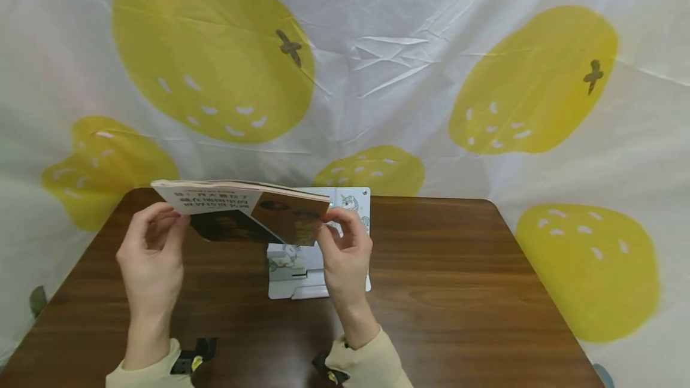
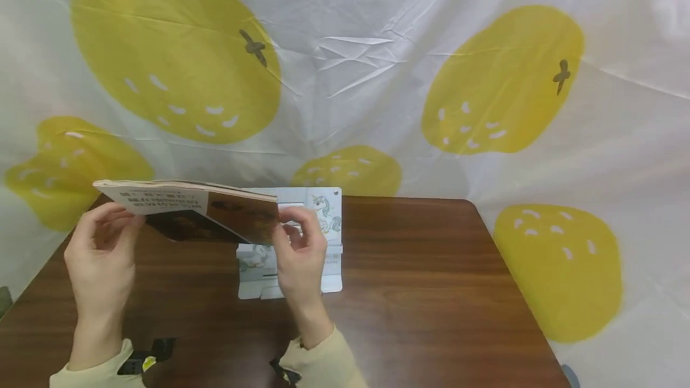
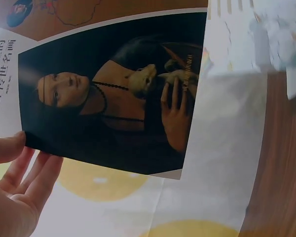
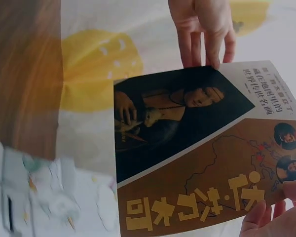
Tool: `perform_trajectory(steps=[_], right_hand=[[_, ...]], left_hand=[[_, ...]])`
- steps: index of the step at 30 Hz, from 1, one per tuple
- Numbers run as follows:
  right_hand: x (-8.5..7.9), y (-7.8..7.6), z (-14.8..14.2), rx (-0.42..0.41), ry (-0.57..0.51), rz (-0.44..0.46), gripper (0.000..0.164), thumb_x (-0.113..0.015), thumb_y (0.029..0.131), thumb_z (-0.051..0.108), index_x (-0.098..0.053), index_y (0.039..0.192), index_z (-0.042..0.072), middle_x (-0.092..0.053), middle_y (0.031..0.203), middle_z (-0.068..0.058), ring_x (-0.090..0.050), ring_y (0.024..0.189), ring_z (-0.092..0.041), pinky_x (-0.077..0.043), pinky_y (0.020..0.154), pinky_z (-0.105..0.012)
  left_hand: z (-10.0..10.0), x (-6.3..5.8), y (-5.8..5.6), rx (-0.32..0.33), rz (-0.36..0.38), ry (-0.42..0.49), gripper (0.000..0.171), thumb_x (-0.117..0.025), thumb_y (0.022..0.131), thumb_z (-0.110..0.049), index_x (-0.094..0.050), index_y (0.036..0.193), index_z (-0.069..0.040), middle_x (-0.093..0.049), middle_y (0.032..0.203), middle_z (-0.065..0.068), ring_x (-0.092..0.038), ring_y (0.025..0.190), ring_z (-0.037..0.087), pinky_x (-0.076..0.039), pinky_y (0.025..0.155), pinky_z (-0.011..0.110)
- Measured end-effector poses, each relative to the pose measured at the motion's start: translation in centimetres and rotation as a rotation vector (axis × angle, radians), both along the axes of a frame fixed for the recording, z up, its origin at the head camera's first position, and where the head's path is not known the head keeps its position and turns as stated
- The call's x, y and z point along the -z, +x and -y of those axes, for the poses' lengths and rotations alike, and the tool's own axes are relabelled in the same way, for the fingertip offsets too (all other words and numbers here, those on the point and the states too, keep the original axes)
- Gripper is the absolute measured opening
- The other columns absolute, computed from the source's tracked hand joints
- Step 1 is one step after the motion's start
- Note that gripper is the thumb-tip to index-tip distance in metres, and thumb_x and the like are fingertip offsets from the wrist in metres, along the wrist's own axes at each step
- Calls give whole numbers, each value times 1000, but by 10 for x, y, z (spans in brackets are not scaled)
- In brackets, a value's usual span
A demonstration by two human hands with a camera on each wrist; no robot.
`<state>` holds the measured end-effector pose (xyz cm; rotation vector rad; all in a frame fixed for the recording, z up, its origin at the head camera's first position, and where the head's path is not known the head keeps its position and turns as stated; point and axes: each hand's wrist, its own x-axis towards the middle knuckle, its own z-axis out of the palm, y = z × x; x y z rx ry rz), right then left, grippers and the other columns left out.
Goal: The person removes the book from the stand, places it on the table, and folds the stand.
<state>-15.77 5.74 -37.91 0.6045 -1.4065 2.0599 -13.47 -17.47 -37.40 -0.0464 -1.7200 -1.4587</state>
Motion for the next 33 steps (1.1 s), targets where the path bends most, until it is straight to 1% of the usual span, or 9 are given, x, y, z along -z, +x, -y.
perform_trajectory(steps=[3,8,13,17,21,28,31,33], right_hand=[[4,3,15,-22,-7,28,17,-62,83,-15,-58,100,-14,-59,96,-8,-58,93,-19,-52,78,-26],[11,7,44,-63,-39,90,17,-64,84,-12,-59,100,-12,-60,96,-7,-58,92,-18,-51,77,-25],[20,8,69,-86,-67,165,18,-66,84,-9,-61,101,-10,-59,95,-10,-58,90,-20,-50,73,-22],[32,8,87,-63,-66,232,19,-68,84,-7,-62,101,-9,-59,91,-14,-59,89,-17,-50,72,-21],[42,7,105,-19,-56,293,20,-69,82,-6,-64,101,-7,-60,90,-17,-58,86,-14,-49,73,-20],[52,4,130,18,-11,386,20,-69,81,-5,-65,101,-2,-60,88,-11,-57,83,-13,-48,70,-19],[58,1,138,29,55,411,20,-69,82,-5,-67,100,2,-60,86,-8,-56,79,-12,-46,65,-17],[64,1,143,41,108,423,20,-70,82,-4,-67,99,5,-60,85,-6,-57,77,-10,-45,61,-16]], left_hand=[[13,0,4,-56,44,-2,30,-68,86,11,-61,115,11,-67,97,-5,-64,87,7,-49,77,14],[36,-1,13,-145,112,-46,32,-68,87,6,-63,118,7,-65,98,-10,-63,86,6,-48,76,13],[55,1,17,-195,179,-50,32,-67,90,3,-64,122,2,-63,98,-9,-61,87,7,-47,77,12],[67,5,15,-237,259,-52,32,-66,91,0,-64,123,-1,-60,97,-13,-58,88,4,-45,77,11],[79,10,14,-279,327,-79,32,-65,92,-3,-65,124,-4,-58,95,-17,-56,87,0,-44,76,10],[100,20,14,-336,468,-114,32,-63,94,-8,-66,126,-9,-57,93,-17,-52,81,-7,-40,73,9],[109,25,15,-350,546,-135,34,-63,94,-9,-65,128,-11,-58,94,-14,-49,80,-9,-39,73,9],[114,28,13,-353,607,-131,35,-64,95,-13,-65,130,-13,-58,96,-11,-48,80,-9,-38,73,11]])
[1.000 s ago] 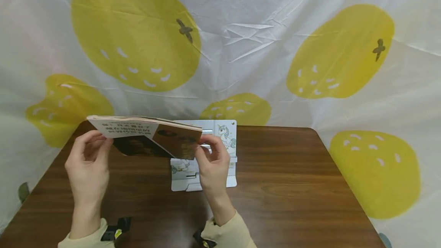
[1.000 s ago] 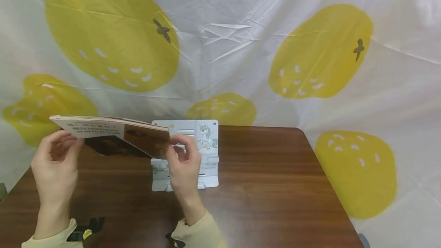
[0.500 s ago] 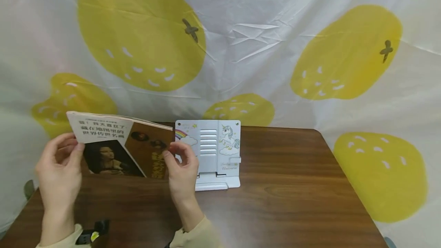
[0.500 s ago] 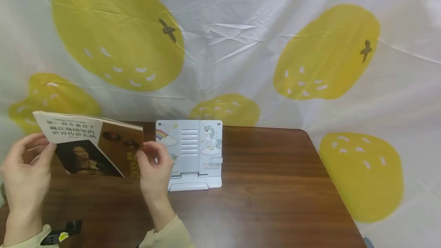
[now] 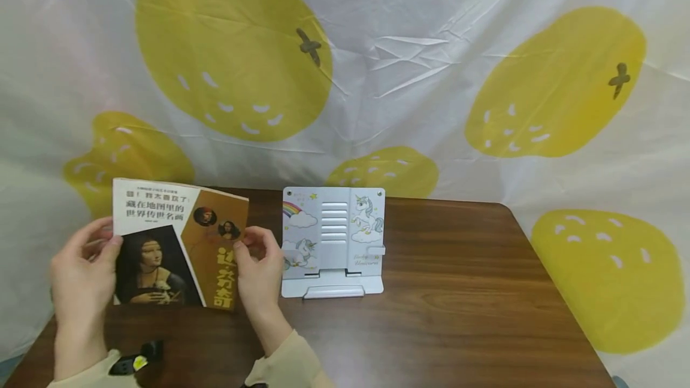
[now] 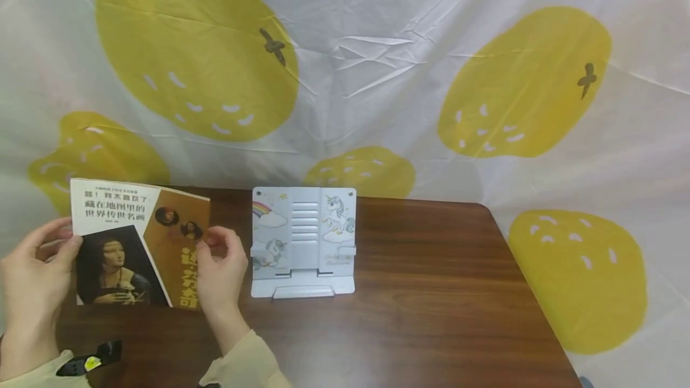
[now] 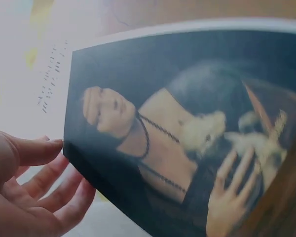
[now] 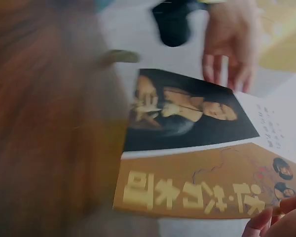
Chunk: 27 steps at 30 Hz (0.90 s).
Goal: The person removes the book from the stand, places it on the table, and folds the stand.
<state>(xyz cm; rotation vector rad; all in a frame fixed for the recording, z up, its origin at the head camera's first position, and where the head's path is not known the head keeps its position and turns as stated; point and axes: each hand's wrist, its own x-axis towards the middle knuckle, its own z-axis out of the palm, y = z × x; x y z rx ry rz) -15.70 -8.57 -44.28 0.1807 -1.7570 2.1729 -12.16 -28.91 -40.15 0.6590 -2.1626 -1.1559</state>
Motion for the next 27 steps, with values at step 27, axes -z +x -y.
perform_trajectory(steps=[27], right_hand=[[10,-73,27,108,330,344,25,-62,84,-5,-72,104,7,-57,77,1,-50,69,-9,-46,64,-30]], left_hand=[[43,88,-51,454,318,280,68,-47,102,-43,-26,154,-5,-37,149,25,-48,125,31,-49,81,23]])
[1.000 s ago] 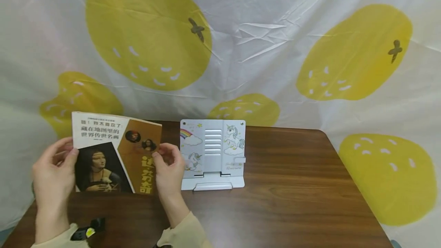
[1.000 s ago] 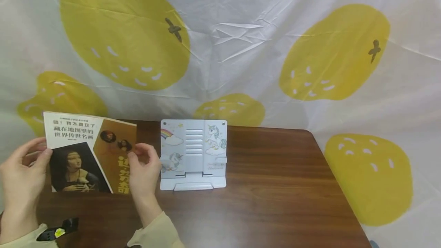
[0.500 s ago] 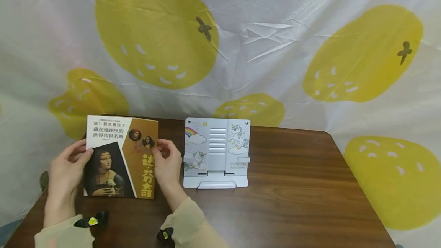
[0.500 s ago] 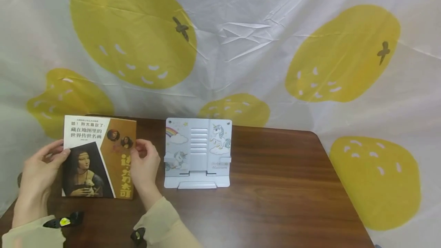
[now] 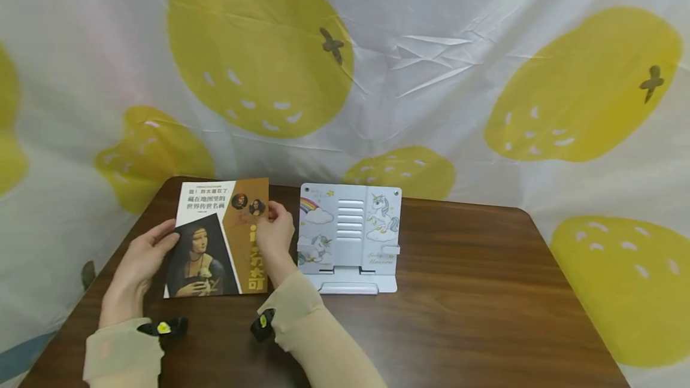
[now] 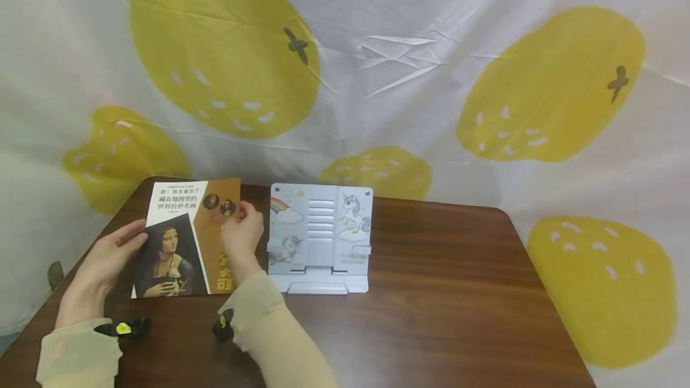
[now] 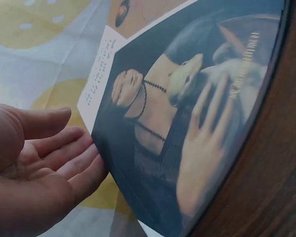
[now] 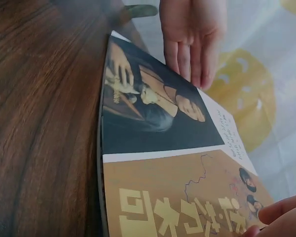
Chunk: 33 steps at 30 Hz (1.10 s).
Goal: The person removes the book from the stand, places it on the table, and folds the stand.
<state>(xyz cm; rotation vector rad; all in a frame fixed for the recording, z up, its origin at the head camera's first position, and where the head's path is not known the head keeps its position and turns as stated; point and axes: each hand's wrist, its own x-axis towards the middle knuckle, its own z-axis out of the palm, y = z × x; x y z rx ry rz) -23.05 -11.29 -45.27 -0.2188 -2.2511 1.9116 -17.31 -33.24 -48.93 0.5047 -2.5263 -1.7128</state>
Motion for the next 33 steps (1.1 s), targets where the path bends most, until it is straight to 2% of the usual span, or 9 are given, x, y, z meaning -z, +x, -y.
perform_trajectory(steps=[2,3,5,7,11,19,26,33], right_hand=[[1,-4,2,6,5,26,22,-63,88,-2,-71,107,5,-58,77,0,-52,70,-11,-48,65,-32],[2,-6,2,8,10,36,22,-62,89,-1,-71,109,4,-58,78,-2,-52,71,-12,-48,67,-32],[4,-8,1,14,18,48,21,-61,91,0,-70,110,2,-60,80,-4,-55,73,-15,-51,69,-34],[6,-9,-1,16,11,67,24,-59,91,-1,-69,113,1,-62,84,-5,-57,77,-17,-52,73,-36],[12,-11,-1,7,-15,127,27,-57,93,1,-67,118,1,-64,93,-8,-60,86,-20,-52,79,-39],[25,-11,5,1,-31,196,28,-61,91,3,-67,118,-1,-67,110,-14,-60,106,-26,-49,91,-41],[34,-5,7,12,-19,192,23,-63,93,11,-70,111,0,-69,106,-12,-62,100,-27,-50,89,-42],[36,1,13,-4,7,140,39,-69,86,7,-61,123,-3,-64,116,-18,-58,111,-34,-44,98,-43]], left_hand=[[-5,-5,-4,18,17,26,66,-46,103,-37,-25,154,-2,-34,150,26,-45,126,35,-48,89,30],[-8,-8,-6,25,25,44,65,-47,103,-34,-24,154,0,-33,151,27,-44,128,37,-46,95,38],[-14,-12,-10,43,30,73,63,-46,104,-29,-22,153,3,-30,152,28,-41,130,41,-38,103,50],[-15,-14,-14,65,36,77,62,-45,104,-27,-21,152,4,-27,153,29,-38,132,43,-34,106,53],[-11,-13,-17,111,66,78,61,-42,105,-23,-18,152,7,-23,153,32,-32,135,44,-29,109,54],[-7,-4,-15,143,103,36,55,-38,103,-10,-19,150,11,-24,150,36,-33,134,47,-32,107,55],[-5,-4,-15,178,109,-79,61,-37,92,2,-19,151,9,-24,149,38,-33,133,50,-35,103,57],[-10,-4,-16,177,133,-118,63,-38,93,-1,-19,153,5,-21,151,36,-31,133,50,-33,103,60]])
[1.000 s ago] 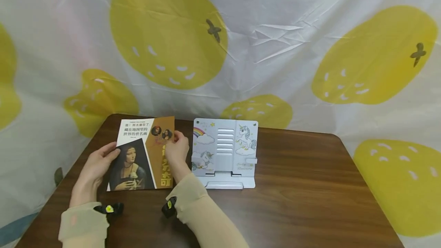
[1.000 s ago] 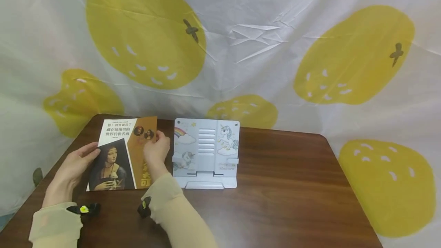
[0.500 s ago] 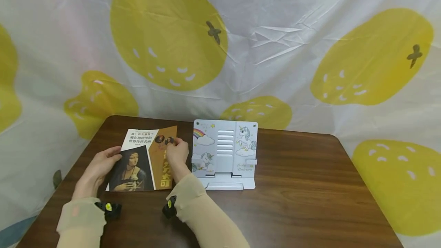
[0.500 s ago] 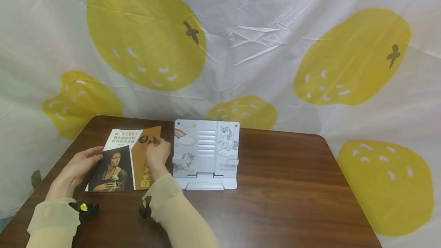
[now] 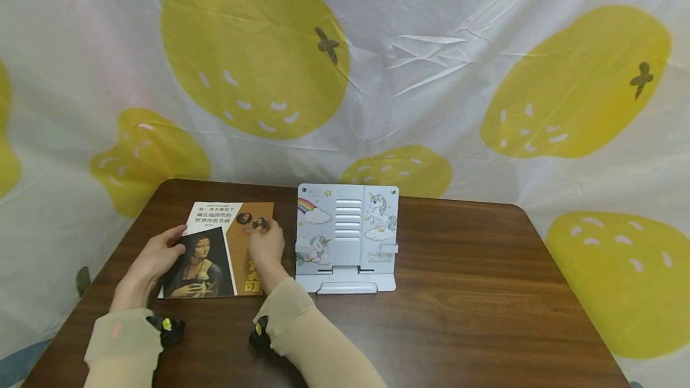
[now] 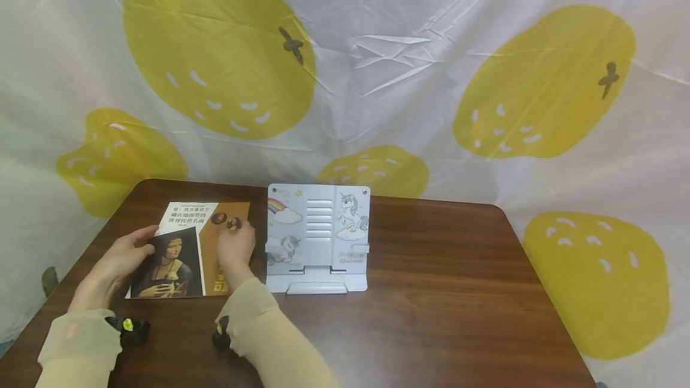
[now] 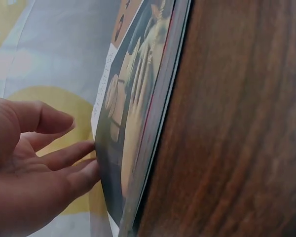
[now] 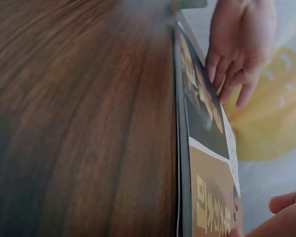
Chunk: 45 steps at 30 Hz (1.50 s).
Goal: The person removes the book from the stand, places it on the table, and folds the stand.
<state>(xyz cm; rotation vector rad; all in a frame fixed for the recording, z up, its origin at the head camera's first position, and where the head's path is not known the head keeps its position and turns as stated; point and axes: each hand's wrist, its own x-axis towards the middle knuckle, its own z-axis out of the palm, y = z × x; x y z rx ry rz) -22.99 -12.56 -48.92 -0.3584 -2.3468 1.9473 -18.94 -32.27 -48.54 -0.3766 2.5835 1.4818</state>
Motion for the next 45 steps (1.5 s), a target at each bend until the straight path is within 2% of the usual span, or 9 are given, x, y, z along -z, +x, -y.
perform_trajectory(steps=[7,14,19,26,31,34,37,41,45], right_hand=[[-4,5,-4,-36,-19,-21,51,-70,88,11,-52,135,0,-49,134,-17,-51,121,-33,-38,105,-41],[-16,13,-15,-142,47,-72,57,-65,85,9,-48,139,1,-44,140,-18,-42,130,-36,-33,109,-43],[-33,23,-25,-249,106,-145,53,-66,84,10,-53,135,4,-52,134,-14,-46,126,-33,-36,107,-42],[-68,40,-47,-385,143,-210,48,-65,88,18,-56,134,15,-52,136,-7,-46,128,-25,-36,105,-38],[-87,48,-73,-456,154,-326,45,-63,89,13,-56,133,11,-52,137,-5,-43,130,-17,-34,108,-35],[-94,47,-90,-464,140,-403,44,-59,86,6,-57,131,6,-54,134,-7,-43,130,-17,-35,108,-38],[-99,45,-110,-444,90,-421,44,-57,86,5,-57,130,7,-52,136,-8,-42,131,-18,-36,107,-44],[-102,39,-136,-393,50,-417,42,-58,87,5,-58,130,7,-50,136,-9,-42,130,-20,-34,107,-51],[-104,31,-162,-334,77,-447,41,-58,87,4,-58,129,4,-51,133,-10,-45,127,-23,-38,103,-50]], left_hand=[[-6,0,2,49,-14,-79,60,-40,94,-3,-23,150,8,-27,146,39,-38,122,45,-37,96,57],[-12,-1,2,45,-23,-61,61,-42,98,-12,-17,151,8,-22,148,39,-29,133,50,-27,105,62],[-17,-11,7,46,-63,-83,62,-42,101,-17,-16,152,8,-22,148,39,-31,130,50,-28,102,64],[-30,-31,8,76,-107,-202,63,-42,103,-25,-18,151,8,-23,148,39,-27,131,56,-28,100,67],[-45,-43,7,120,-142,-213,63,-43,104,-28,-19,151,7,-21,148,40,-24,133,57,-26,102,67],[-53,-48,5,132,-153,-217,65,-41,104,-32,-19,153,4,-18,150,39,-20,134,58,-23,103,69],[-63,-53,2,136,-171,-194,64,-41,104,-33,-18,154,1,-18,152,36,-20,135,57,-24,102,70],[-77,-59,1,136,-236,-158,62,-42,104,-32,-21,153,1,-21,153,32,-22,136,54,-25,103,68],[-89,-62,2,131,-315,-150,61,-42,105,-33,-25,153,0,-26,153,30,-28,134,53,-30,101,67]])
